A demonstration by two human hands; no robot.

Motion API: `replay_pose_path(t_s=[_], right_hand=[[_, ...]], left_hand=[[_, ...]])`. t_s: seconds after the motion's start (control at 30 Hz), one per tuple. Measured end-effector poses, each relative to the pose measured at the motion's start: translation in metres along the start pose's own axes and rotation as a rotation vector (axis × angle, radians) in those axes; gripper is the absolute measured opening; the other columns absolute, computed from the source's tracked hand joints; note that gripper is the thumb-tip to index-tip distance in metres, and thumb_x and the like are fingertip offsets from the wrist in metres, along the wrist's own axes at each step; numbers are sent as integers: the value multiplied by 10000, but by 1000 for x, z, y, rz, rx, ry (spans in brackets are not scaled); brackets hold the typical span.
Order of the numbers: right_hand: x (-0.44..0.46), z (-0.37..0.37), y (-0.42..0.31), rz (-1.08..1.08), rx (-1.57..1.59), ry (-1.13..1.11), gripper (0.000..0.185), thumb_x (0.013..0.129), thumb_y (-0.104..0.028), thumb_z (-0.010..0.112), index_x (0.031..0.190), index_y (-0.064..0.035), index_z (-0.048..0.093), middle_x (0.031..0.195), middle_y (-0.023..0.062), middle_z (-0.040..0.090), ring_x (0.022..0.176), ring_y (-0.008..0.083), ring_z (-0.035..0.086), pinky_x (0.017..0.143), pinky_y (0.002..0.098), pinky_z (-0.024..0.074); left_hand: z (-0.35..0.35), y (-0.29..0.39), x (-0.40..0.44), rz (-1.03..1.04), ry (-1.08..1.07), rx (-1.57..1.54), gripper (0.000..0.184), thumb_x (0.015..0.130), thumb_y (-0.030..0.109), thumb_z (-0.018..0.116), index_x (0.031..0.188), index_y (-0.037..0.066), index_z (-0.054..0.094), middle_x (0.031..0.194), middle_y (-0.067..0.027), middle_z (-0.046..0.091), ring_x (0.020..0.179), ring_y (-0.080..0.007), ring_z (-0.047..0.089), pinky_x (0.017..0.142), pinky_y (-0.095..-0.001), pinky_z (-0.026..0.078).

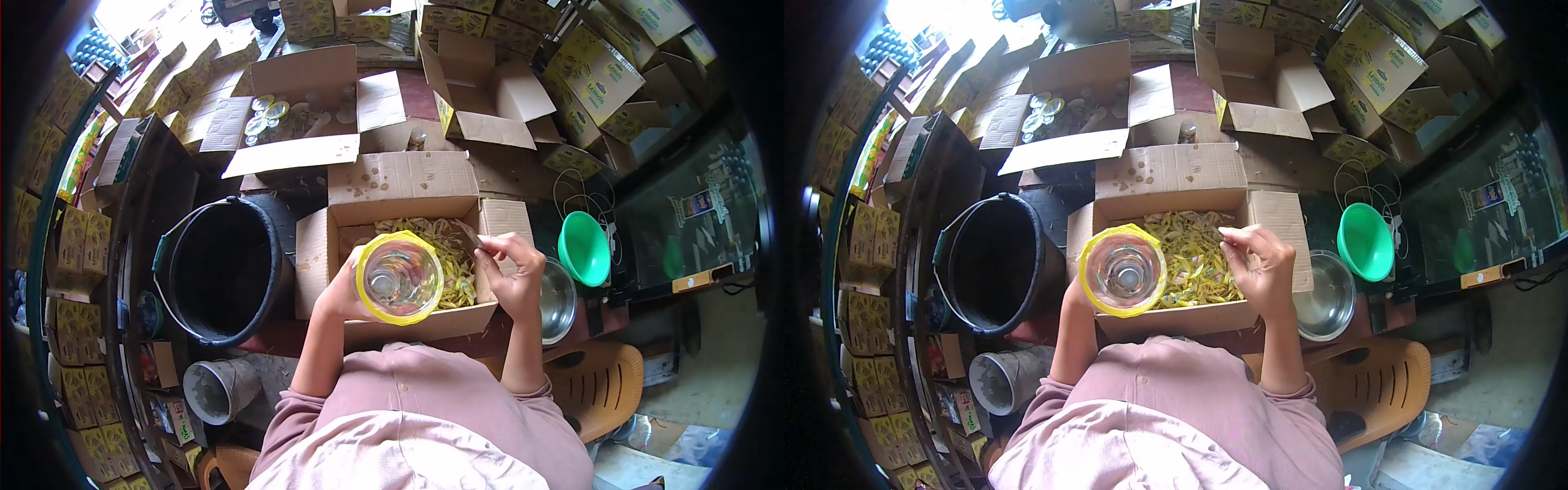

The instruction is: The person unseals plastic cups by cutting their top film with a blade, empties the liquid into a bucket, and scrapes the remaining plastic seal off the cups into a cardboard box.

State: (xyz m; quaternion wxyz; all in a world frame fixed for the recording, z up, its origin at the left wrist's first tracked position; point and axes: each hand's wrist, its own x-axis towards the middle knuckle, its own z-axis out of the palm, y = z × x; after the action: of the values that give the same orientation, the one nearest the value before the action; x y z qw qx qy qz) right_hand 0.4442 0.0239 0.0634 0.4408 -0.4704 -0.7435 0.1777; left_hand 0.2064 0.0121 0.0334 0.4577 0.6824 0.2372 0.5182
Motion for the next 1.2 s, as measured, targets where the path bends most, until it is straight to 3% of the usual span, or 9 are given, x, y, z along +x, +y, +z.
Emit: replay_pose_path(t_s=[0.17,0.23,0.4,0.53,0.67,0.77,0.93,1.0,1.2], right_hand=[[9,-2,-26,-242,16,133,224,674,54,662,864,-64,670,718,59,601,616,160,565,524,252,448],[11,-4,-37,-293,-19,164,235,668,54,667,866,-74,674,723,52,600,624,162,563,522,247,446],[15,-2,-44,-376,-35,202,217,645,80,679,828,-36,666,700,62,600,591,157,563,530,229,438],[10,1,-44,-352,3,194,235,645,55,685,849,-61,673,716,49,597,611,161,556,522,242,440],[8,-1,-45,-389,-23,185,242,644,40,688,857,-73,678,730,41,600,618,161,552,518,248,440],[8,-5,-49,-430,-98,213,239,628,42,682,840,-68,679,734,33,601,629,161,552,534,253,442],[7,-8,-58,-584,-258,174,222,609,-4,682,816,-84,685,753,7,600,665,142,549,584,268,434],[5,-7,-61,-654,-320,135,209,618,-72,678,826,-96,689,788,-5,597,685,127,540,606,267,421],[4,-2,-61,-705,-351,56,209,643,-116,653,846,-81,686,803,-5,590,704,122,526,610,260,418]], left_hand=[[-2,-10,-8,131,-29,-120,795,499,154,826,1178,0,444,1095,-105,533,970,-165,533,831,-300,447],[-2,-26,-23,-2,-38,-316,809,509,123,824,1190,4,403,1038,-130,534,900,-207,558,773,-319,464],[-4,-30,-26,25,-93,-392,902,525,89,835,1258,48,311,936,-177,541,796,-269,589,670,-351,490],[2,-12,-17,83,30,-270,793,492,150,831,1168,-1,445,1110,-104,521,975,-165,528,858,-296,428],[0,2,-7,-9,67,-206,748,510,151,821,1150,2,464,1086,-104,525,970,-157,529,852,-294,425],[-7,5,-3,91,50,-22,741,511,140,817,1145,-10,465,1087,-111,527,973,-160,528,854,-293,422],[-6,17,-3,61,90,160,753,540,184,821,1159,-15,440,1085,-126,544,882,-177,593,790,-293,480],[-5,24,-2,58,92,263,732,551,186,816,1152,-7,445,1068,-126,551,880,-192,596,787,-299,480],[-4,34,-5,16,126,458,675,585,221,802,1129,12,462,1014,-139,562,890,-258,593,767,-329,475]])
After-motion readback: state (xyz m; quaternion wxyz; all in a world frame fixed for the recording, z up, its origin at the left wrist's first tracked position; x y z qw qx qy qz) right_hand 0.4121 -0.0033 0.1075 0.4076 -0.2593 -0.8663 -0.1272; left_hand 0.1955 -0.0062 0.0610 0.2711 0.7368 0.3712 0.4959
